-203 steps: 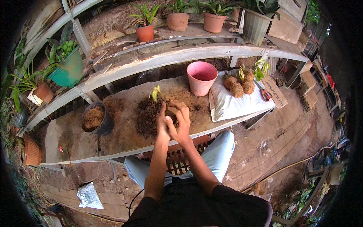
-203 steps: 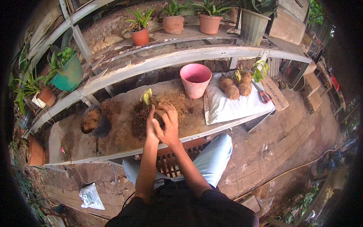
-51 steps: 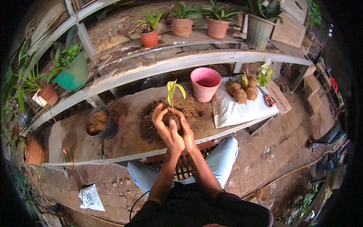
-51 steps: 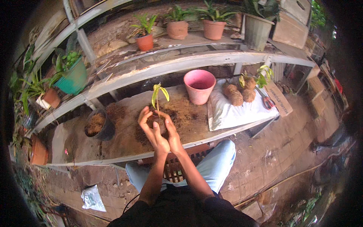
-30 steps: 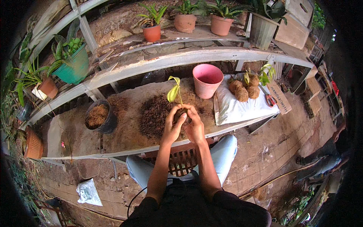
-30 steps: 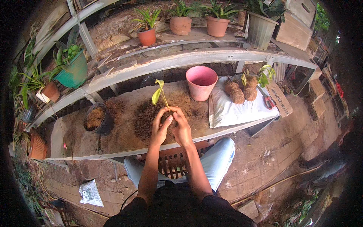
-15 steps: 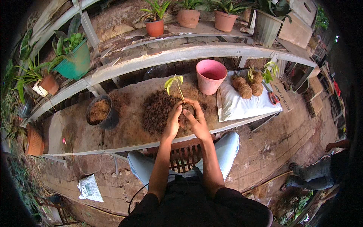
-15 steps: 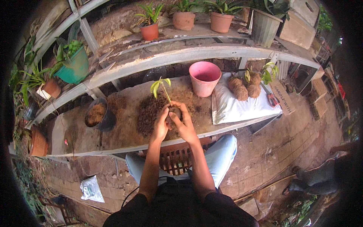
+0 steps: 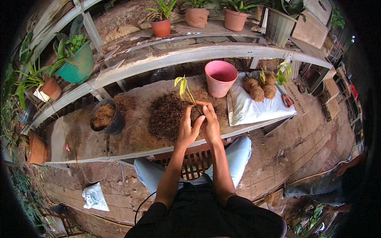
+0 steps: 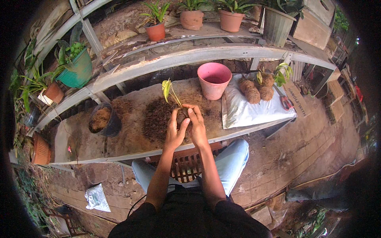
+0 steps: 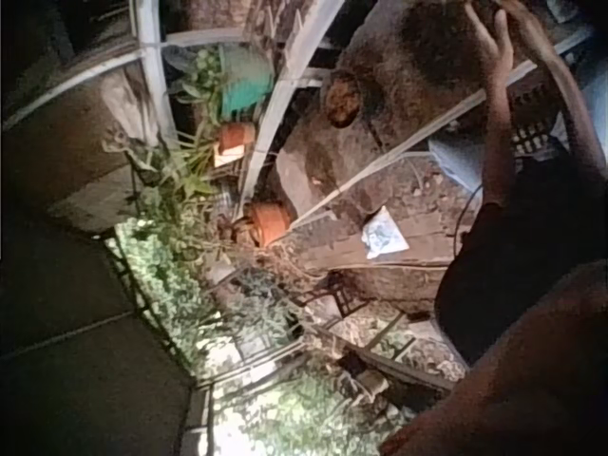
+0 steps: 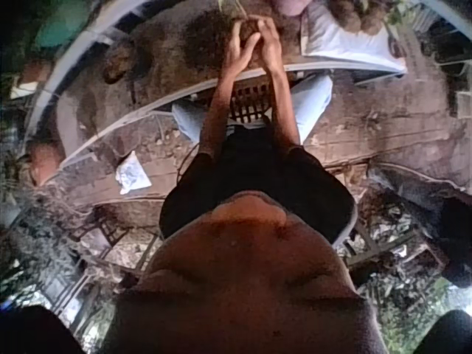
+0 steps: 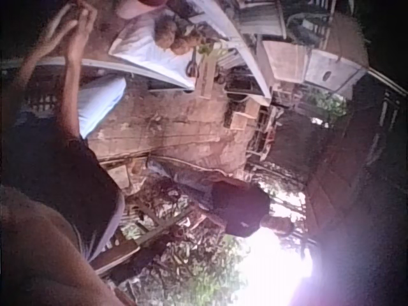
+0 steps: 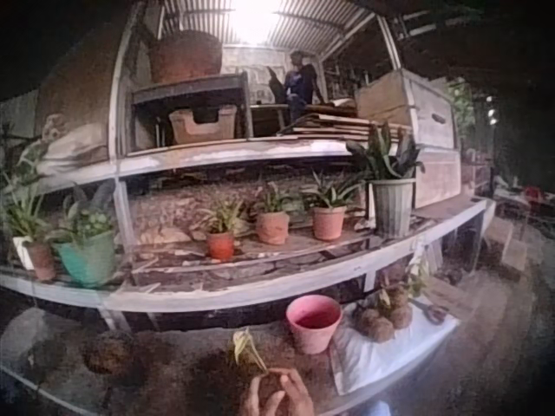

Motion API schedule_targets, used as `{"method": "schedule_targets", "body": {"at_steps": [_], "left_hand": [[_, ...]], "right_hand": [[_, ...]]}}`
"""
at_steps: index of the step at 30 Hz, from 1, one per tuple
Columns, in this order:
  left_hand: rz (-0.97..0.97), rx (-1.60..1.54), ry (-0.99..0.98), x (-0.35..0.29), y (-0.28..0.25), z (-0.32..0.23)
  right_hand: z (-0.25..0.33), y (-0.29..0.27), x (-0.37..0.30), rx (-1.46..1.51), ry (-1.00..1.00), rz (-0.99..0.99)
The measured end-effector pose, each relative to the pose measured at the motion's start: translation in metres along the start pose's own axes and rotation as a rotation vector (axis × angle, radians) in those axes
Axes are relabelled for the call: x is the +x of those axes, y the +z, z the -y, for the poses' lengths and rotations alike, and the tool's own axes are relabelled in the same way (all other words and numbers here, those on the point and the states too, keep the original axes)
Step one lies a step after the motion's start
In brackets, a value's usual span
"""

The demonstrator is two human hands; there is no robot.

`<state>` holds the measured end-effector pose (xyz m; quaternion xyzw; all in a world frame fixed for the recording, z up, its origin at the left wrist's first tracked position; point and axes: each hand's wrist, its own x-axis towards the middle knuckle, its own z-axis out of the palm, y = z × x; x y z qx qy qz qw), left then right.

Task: The person sits at a workbench and prepares a small plant cutting by hand. They gather soil, wrap it around the cutting's stem to form a ball, and repeatedly adjust the soil and leaves. The cutting remains in hand at the end of the clip.

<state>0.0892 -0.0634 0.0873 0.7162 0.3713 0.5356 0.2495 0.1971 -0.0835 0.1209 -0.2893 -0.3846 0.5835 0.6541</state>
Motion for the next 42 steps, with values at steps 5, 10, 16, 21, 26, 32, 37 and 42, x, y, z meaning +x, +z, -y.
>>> {"method": "schedule_targets", "body": {"at_steps": [5, 10, 16, 21, 26, 32, 37, 42], "left_hand": [[0.15, -0.326, -0.492, 0.004, -0.012, -0.014], [0.171, -0.455, -0.423, 0.005, -0.027, -0.008], [0.104, -0.552, -0.351, 0.011, -0.033, -0.002], [0.193, -0.605, -0.402, 0.012, -0.031, -0.017], [0.174, -0.523, -0.305, 0.012, -0.028, -0.013], [0.234, -0.508, -0.328, 0.01, -0.03, -0.006], [0.298, -0.457, -0.366, 0.001, -0.023, -0.002], [0.228, -0.389, -0.287, -0.004, -0.012, -0.006]], "right_hand": [[0.009, 0.007, -0.005, 0.073, 0.031, -0.011], [0.003, 0.005, -0.003, 0.189, 0.075, 0.068], [-0.011, -0.007, 0.001, 0.338, 0.111, 0.016], [-0.017, -0.018, 0.003, 0.289, 0.194, -0.016], [-0.02, -0.019, 0.003, 0.245, 0.144, -0.098], [-0.022, -0.02, 0.008, 0.168, 0.169, -0.103], [-0.025, -0.005, 0.003, 0.172, 0.086, -0.075], [-0.033, -0.007, 0.006, 0.078, 0.01, -0.183]]}}
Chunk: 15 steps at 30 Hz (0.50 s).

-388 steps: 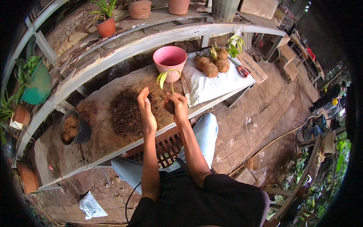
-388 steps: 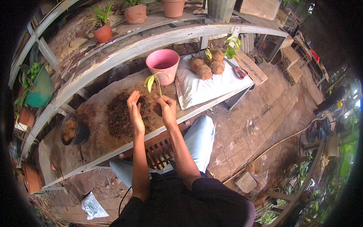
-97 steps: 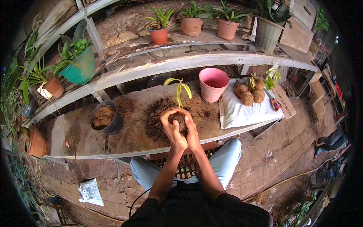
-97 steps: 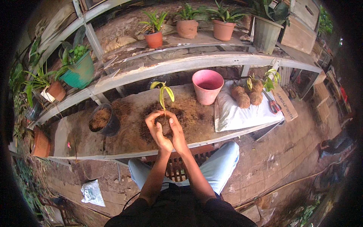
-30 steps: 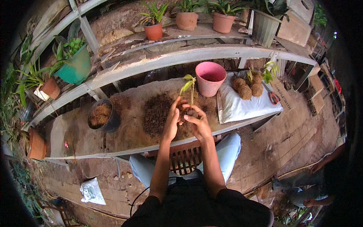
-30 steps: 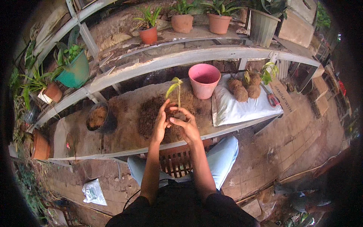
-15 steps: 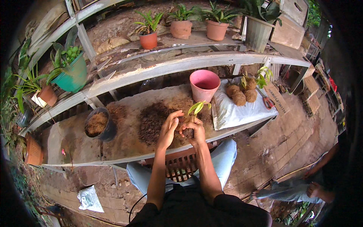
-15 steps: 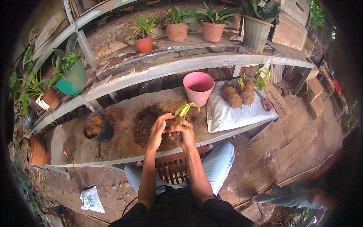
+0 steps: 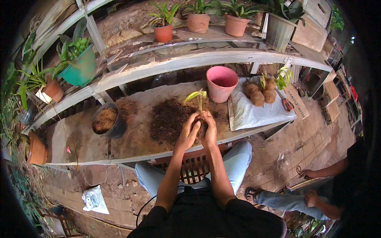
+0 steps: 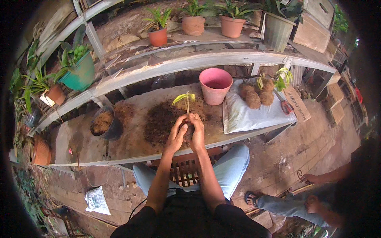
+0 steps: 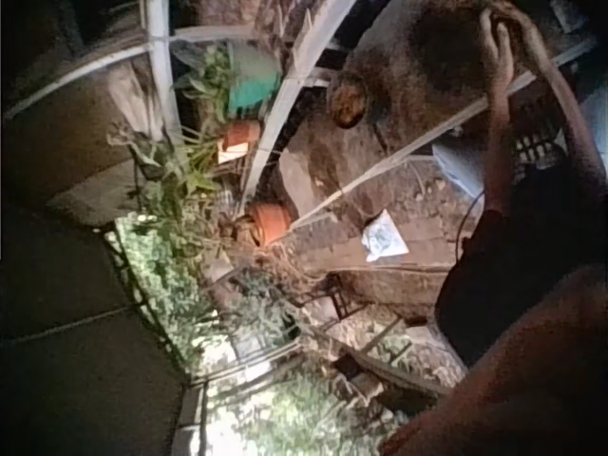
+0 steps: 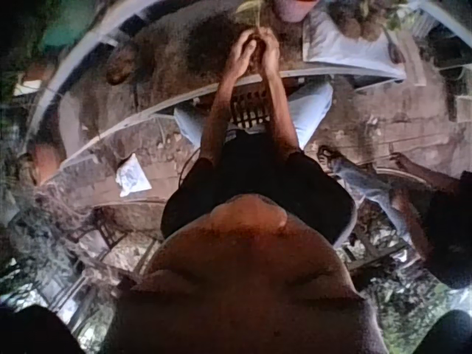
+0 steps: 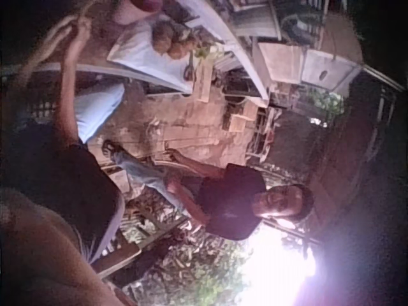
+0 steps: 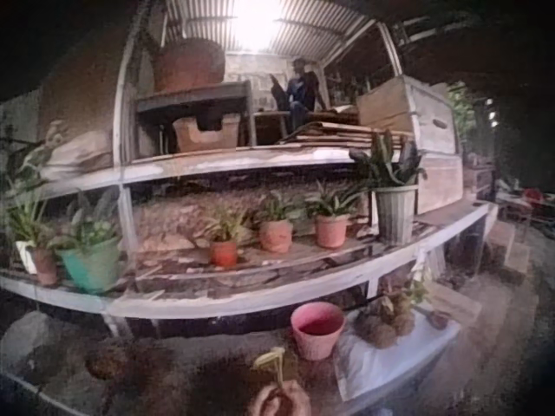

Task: The person sits at a workbench and prepares a small plant cutting by hand. They gather soil, wrap it around the cutting's stem to form a ball, and repeatedly adjust the soil and leaves. The cutting remains in hand at the end of the clip.

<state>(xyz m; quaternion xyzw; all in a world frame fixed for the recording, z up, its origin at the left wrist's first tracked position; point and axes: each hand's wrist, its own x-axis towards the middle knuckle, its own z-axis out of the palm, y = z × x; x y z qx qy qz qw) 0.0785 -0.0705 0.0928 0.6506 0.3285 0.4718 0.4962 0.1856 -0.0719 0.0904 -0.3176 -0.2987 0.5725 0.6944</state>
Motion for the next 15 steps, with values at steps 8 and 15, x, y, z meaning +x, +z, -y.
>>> {"method": "schedule_targets", "body": {"at_steps": [8, 15], "left_hand": [[0.039, -0.423, -0.096, 0.0, 0.001, 0.019], [-0.173, -0.37, -0.043, -0.014, 0.021, 0.01]], "right_hand": [[0.012, 0.002, -0.001, -0.076, -0.05, 0.036], [0.006, 0.02, -0.017, -0.588, -0.295, -0.148]]}}
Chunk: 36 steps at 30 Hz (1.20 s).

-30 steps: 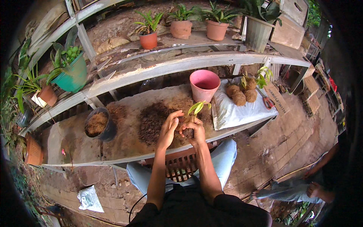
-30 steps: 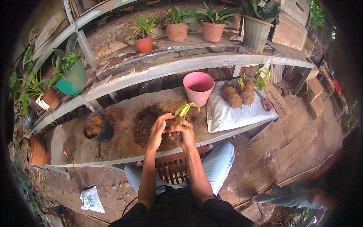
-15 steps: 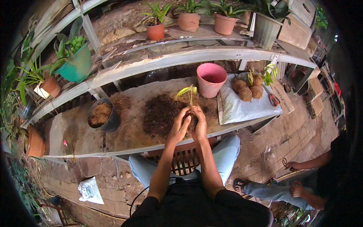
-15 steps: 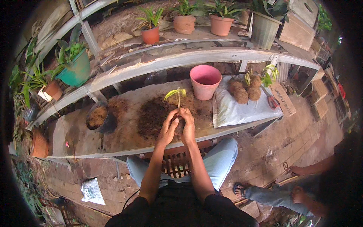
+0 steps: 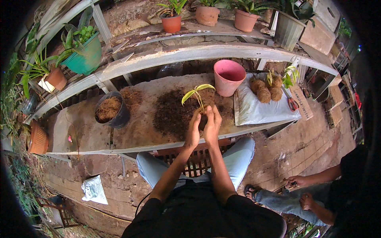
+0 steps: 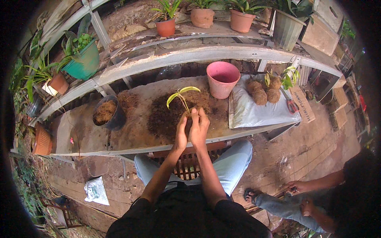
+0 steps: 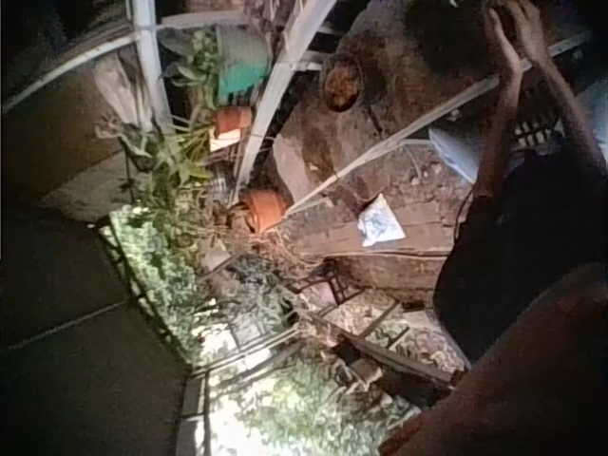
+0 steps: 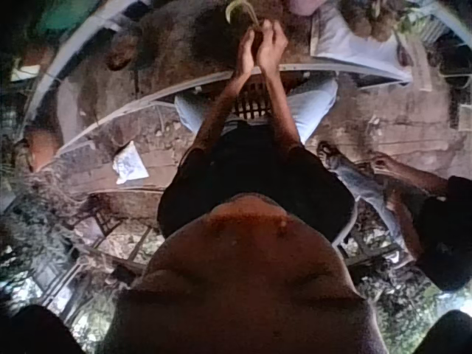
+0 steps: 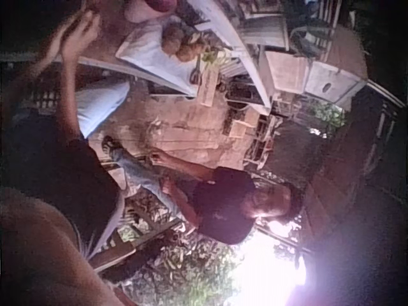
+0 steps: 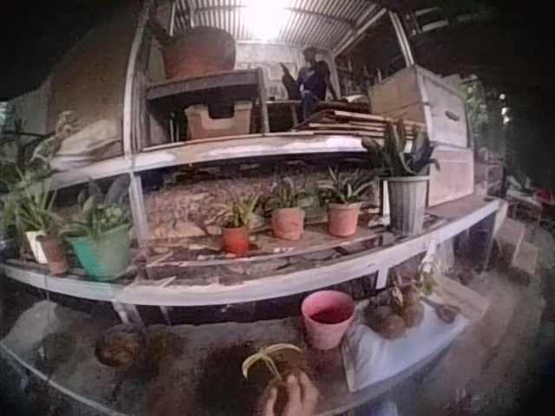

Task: The person sits at a workbench and prepares a small plant cutting by hand. They gather soil, wrap it around the cutting's stem to form a ball, and repeatedly adjust the soil and leaves. The cutting remains in hand at the end of the clip.

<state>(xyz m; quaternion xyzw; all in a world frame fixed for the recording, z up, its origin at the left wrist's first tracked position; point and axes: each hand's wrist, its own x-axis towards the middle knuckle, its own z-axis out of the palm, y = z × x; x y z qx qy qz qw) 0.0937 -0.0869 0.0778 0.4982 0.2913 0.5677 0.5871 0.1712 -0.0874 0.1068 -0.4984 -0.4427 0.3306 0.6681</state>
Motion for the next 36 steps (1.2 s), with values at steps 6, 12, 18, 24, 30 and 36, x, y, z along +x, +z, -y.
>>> {"method": "schedule_targets", "body": {"at_steps": [6, 12, 18, 24, 30, 36], "left_hand": [[-0.054, -0.002, 0.048, -0.012, 0.017, -0.01], [-0.118, 0.207, 0.143, -0.008, 0.019, -0.019], [0.008, -0.256, -0.037, -0.002, 0.002, -0.02], [0.028, 0.017, -0.013, -0.003, -0.026, 0.005], [0.075, -0.376, -0.08, -0.01, -0.039, 0.003], [0.068, -0.502, -0.15, -0.021, -0.059, 0.018]], "right_hand": [[0.02, -0.009, 0.003, -0.327, -0.448, -0.146], [0.013, -0.007, 0.006, -0.215, -0.405, -0.112], [-0.004, 0.006, 0.007, 0.078, -0.179, -0.076], [-0.018, 0.012, 0.003, 0.086, -0.133, -0.047], [-0.022, 0.023, 0.001, 0.01, -0.053, -0.025], [-0.017, 0.037, -0.012, 0.124, 0.089, -0.002]]}}
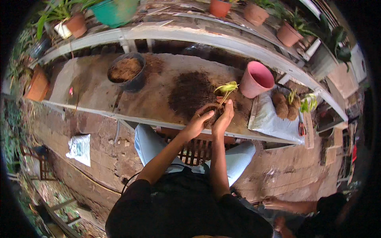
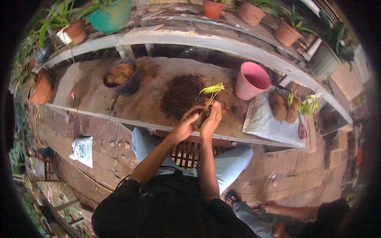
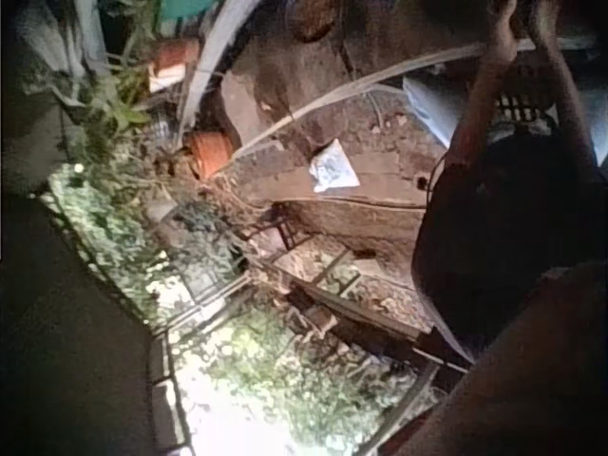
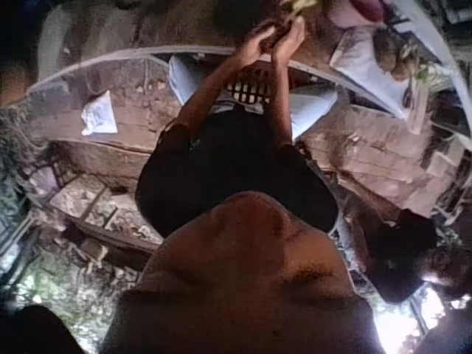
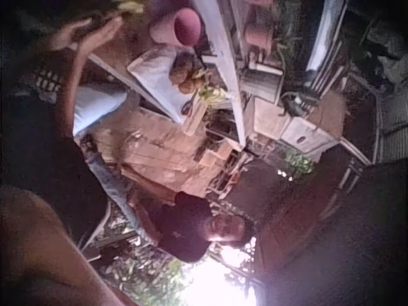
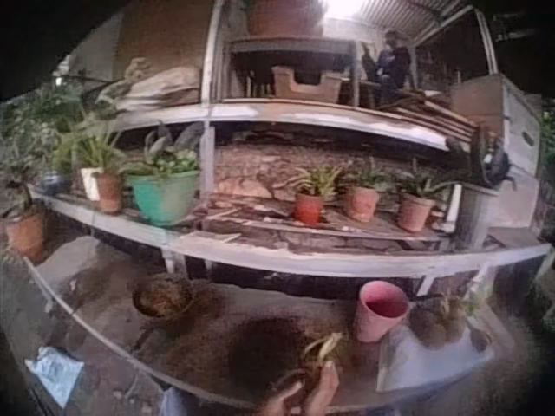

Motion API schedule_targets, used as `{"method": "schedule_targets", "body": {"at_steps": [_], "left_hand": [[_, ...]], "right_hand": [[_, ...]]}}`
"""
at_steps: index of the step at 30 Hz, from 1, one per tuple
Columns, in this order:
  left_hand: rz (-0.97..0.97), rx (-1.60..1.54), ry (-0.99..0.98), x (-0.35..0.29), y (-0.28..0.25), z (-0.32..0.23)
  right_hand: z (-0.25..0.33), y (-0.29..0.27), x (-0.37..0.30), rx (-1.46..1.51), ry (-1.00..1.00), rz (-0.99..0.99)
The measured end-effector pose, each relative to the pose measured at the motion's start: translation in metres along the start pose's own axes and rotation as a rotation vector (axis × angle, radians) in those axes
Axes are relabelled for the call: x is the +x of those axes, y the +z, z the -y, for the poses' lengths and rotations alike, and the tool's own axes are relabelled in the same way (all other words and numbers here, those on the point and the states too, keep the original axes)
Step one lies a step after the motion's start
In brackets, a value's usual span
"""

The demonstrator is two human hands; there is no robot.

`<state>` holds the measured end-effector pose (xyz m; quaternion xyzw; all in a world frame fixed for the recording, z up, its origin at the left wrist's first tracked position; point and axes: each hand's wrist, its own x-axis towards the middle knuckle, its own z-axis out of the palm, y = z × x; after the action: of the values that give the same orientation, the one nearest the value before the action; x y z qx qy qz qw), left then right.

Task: The person sits at a workbench and prepares a small plant cutting by hand. They gather soil, wrap it around the cutting's stem to form a ball, and repeatedly adjust the soil and leaves. The cutting remains in hand at the end of the clip.

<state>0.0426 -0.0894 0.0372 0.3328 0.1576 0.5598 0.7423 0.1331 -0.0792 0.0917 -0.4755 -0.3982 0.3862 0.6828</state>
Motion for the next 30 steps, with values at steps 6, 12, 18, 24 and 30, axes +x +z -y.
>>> {"method": "schedule_targets", "body": {"at_steps": [6, 12, 18, 24, 30], "left_hand": [[-0.129, -0.047, -0.008, -0.008, -0.01, -0.006], [-0.249, 0.027, 0.136, -0.005, -0.012, -0.005], [-0.237, -0.188, 0.194, 0.0, -0.022, -0.018], [-0.04, -0.277, 0.216, 0.0, -0.026, -0.03], [0.001, -0.202, 0.183, -0.002, -0.019, -0.029]], "right_hand": [[-0.021, 0.005, -0.002, -0.04, 0.003, 0.094], [-0.012, 0.011, -0.008, -0.073, 0.022, 0.146], [-0.021, 0.012, -0.002, -0.048, 0.06, 0.509], [-0.035, 0.02, -0.004, 0.348, 0.291, 0.568], [-0.027, 0.009, 0.003, 0.313, 0.285, 0.532]]}}
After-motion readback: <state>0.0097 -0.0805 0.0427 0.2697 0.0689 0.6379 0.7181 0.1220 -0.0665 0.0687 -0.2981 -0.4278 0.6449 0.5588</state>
